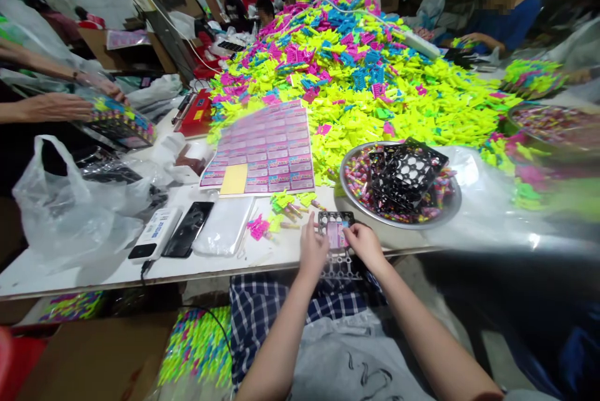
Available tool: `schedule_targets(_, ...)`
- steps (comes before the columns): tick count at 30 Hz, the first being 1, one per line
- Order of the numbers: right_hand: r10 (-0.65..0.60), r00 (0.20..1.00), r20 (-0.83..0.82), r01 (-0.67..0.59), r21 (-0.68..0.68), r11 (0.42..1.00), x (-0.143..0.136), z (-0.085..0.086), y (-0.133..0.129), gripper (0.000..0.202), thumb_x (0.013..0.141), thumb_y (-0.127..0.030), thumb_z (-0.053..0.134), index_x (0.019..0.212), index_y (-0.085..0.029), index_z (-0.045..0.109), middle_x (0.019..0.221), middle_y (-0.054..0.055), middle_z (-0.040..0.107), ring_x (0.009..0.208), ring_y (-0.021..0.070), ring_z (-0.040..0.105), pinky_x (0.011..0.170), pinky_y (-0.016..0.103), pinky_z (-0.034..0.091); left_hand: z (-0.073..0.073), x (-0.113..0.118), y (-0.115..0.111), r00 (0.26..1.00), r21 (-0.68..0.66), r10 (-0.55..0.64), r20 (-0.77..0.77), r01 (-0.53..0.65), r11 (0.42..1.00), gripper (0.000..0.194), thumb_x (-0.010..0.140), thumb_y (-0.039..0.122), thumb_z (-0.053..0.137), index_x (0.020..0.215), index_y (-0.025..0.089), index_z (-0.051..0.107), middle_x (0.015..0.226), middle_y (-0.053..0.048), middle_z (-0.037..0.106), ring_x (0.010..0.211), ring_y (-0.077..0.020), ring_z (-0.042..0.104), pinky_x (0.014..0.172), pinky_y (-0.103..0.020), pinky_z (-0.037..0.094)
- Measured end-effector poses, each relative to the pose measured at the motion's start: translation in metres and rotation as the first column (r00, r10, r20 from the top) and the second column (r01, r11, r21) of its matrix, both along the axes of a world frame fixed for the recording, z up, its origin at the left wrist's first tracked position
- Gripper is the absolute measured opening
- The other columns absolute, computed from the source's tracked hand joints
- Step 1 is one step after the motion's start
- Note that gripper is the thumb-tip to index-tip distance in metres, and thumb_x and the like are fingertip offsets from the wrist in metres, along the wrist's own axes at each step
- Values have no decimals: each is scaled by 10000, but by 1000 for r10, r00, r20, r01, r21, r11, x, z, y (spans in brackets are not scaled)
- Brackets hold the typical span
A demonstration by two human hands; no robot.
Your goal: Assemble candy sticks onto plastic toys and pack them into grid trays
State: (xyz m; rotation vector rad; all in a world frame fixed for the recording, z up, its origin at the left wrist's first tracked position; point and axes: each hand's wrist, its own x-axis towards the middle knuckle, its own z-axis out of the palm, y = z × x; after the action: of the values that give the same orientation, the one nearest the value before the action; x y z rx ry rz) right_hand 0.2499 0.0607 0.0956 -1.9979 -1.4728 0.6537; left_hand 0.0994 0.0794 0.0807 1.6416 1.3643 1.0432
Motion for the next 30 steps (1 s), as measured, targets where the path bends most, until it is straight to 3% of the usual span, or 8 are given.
schedule_targets(12,13,999,40,-13,-8,1000,0,-10,4,257,781,-352,463,609,-178,540,566,5,581,546,121,514,545,208,314,3,-1,0,991,15,-109,-82,111,994,727,721,97,462,1358,265,156,1011,-27,391,564,-41,438,677,-239,465)
schedule_targets(17,14,997,73,-11,-40,999,0,-11,6,231,768,-340,487,622,-173,552,598,10,597,556,115,516,543,198,313,12,2,2,955,-17,-113,-274,113,993,729,715,94,462,1365,216,153,1029,-64,416,681,-100,506,720,-274,463)
schedule_targets(20,24,995,95,-18,-65,998,0,-10,7,225,770,-339,497,631,-172,555,608,12,601,561,114,518,540,196,307,22,5,2,850,29,-110,-514,146,989,681,729,111,460,1357,181,207,1057,-107,459,856,-189,535,777,-347,445)
schedule_targets(22,38,993,111,-29,-79,996,0,-8,8,223,778,-333,496,641,-170,562,614,15,604,570,115,524,546,196,307,26,6,2,746,92,-153,-648,276,957,604,753,127,444,1330,202,282,1139,-120,480,986,-233,511,834,-397,414)
schedule_targets(26,68,986,150,-52,-105,993,0,-4,8,216,803,-303,469,682,-159,575,640,27,614,588,119,540,563,200,314,26,5,2,584,130,-299,-755,580,804,482,822,195,382,1301,229,336,1360,-57,396,1248,-206,333,1023,-417,254)
schedule_targets(28,86,981,176,-65,-120,991,-1,-1,8,223,810,-300,457,687,-154,574,645,34,616,593,124,546,571,204,324,22,2,3,530,116,-319,-786,633,765,471,850,227,326,1319,187,312,1391,-63,362,1298,-197,260,1073,-443,150)
schedule_targets(30,111,972,207,-85,-130,988,-3,3,7,220,805,-309,468,695,-149,571,665,48,620,632,140,561,603,211,344,17,-1,3,509,109,-312,-802,638,762,467,871,260,270,1327,160,300,1395,-75,353,1309,-200,242,1081,-476,99)
